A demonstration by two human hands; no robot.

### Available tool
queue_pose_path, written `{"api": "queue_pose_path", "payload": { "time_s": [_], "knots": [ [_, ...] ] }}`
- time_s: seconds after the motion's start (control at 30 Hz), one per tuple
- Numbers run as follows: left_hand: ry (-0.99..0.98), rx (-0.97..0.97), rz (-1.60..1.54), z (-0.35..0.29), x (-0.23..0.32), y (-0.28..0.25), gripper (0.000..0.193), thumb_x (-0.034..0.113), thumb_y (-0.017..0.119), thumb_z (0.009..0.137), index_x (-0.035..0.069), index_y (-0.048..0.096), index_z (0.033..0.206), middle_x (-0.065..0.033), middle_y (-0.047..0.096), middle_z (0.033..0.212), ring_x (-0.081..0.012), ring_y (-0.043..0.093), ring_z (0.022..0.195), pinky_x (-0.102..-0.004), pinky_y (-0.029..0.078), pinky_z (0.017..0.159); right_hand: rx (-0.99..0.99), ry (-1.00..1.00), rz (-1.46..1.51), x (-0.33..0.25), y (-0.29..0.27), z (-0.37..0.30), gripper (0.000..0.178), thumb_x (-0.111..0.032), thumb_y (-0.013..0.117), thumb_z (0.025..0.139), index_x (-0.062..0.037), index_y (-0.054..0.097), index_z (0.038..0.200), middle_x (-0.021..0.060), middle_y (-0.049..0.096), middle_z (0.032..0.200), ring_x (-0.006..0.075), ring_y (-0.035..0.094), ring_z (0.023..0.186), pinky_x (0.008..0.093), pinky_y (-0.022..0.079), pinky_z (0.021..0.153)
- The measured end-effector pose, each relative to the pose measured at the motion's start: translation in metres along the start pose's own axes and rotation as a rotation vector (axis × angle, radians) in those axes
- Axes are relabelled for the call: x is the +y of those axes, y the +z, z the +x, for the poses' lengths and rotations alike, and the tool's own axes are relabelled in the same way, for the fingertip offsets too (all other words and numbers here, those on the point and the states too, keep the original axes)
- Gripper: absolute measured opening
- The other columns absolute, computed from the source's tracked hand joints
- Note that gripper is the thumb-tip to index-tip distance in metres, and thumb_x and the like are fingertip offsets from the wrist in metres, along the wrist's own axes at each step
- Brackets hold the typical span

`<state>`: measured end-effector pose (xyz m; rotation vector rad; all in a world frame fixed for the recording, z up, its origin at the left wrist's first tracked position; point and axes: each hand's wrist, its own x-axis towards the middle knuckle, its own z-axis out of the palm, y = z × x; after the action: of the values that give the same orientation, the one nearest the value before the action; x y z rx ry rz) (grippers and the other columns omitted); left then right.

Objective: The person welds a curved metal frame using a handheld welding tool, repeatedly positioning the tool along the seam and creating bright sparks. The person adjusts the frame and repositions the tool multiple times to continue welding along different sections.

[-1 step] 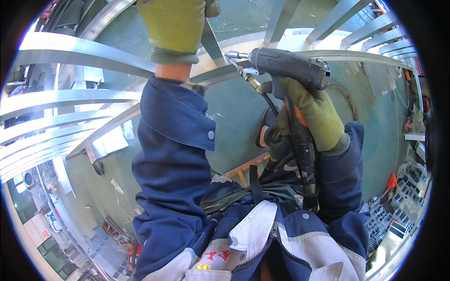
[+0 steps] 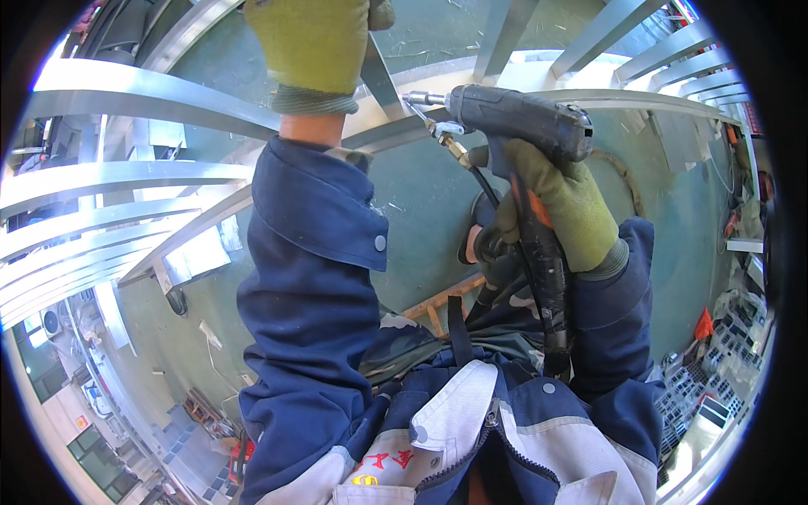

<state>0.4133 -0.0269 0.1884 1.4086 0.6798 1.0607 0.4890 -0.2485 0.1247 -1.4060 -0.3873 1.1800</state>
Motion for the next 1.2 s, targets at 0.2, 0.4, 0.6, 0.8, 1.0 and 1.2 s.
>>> {"api": "queue_pose_path", "payload": {
  "time_s": [0.2,0.4,0.6,0.8,1.0,1.2],
  "knots": [
    [0.107,0.005,-0.099,0.004,-0.012,-0.007,0.041,0.042,0.069,0.114,0.006,0.075,0.095,0.0048,0.056,0.071,-0.0043,0.046,0.055,-0.0248,0.04,0.045,-0.052,0.014,-0.072,0.002,-0.006,0.0,0.056,-0.054,0.07,0.109,-0.0062,0.072,0.139,0.0086,0.074,0.091,0.0154,0.071,0.072,0.0315,0.058,0.059],
    [0.092,0.143,-0.002,0.004,-0.007,0.006,0.041,0.042,0.071,0.113,0.006,0.075,0.094,0.0051,0.054,0.066,-0.0047,0.045,0.049,-0.025,0.037,0.041,-0.014,0.069,-0.083,-0.003,-0.001,-0.003,0.054,-0.053,0.068,0.11,-0.0071,0.072,0.138,0.008,0.072,0.083,0.016,0.07,0.071,0.0319,0.057,0.061],
    [0.215,0.144,-0.02,0.013,-0.026,0.0,0.041,0.04,0.071,0.113,0.005,0.076,0.092,0.0048,0.054,0.065,-0.0056,0.046,0.047,-0.0247,0.037,0.04,-0.014,0.077,-0.096,-0.004,0.001,-0.002,0.047,-0.05,0.066,0.112,-0.0075,0.073,0.131,0.008,0.071,0.078,0.016,0.068,0.067,0.0323,0.055,0.062],
    [0.24,0.143,-0.02,0.012,-0.029,0.004,0.039,0.038,0.071,0.113,0.005,0.075,0.094,0.0049,0.054,0.065,-0.0055,0.045,0.048,-0.0245,0.037,0.04,-0.008,-0.001,-0.113,0.004,0.001,0.0,0.041,-0.045,0.063,0.113,-0.007,0.073,0.126,0.0071,0.068,0.074,0.0157,0.066,0.063,0.032,0.053,0.059],
    [0.251,0.146,-0.027,0.012,-0.026,0.006,0.038,0.038,0.071,0.113,0.005,0.075,0.095,0.0052,0.054,0.065,-0.0055,0.045,0.048,-0.0245,0.037,0.041,-0.013,-0.005,-0.106,0.001,0.004,-0.002,0.04,-0.044,0.065,0.114,-0.0067,0.073,0.127,0.0076,0.067,0.072,0.016,0.066,0.061,0.0327,0.051,0.056],
    [0.263,0.148,-0.036,0.013,-0.025,0.008,0.037,0.037,0.071,0.113,0.005,0.075,0.096,0.0055,0.053,0.065,-0.0055,0.044,0.048,-0.0245,0.037,0.041,0.002,0.016,-0.1,0.002,0.004,-0.001,0.041,-0.046,0.067,0.113,-0.0068,0.073,0.126,0.0086,0.068,0.071,0.0161,0.065,0.059,0.0329,0.051,0.055]
  ]
}}
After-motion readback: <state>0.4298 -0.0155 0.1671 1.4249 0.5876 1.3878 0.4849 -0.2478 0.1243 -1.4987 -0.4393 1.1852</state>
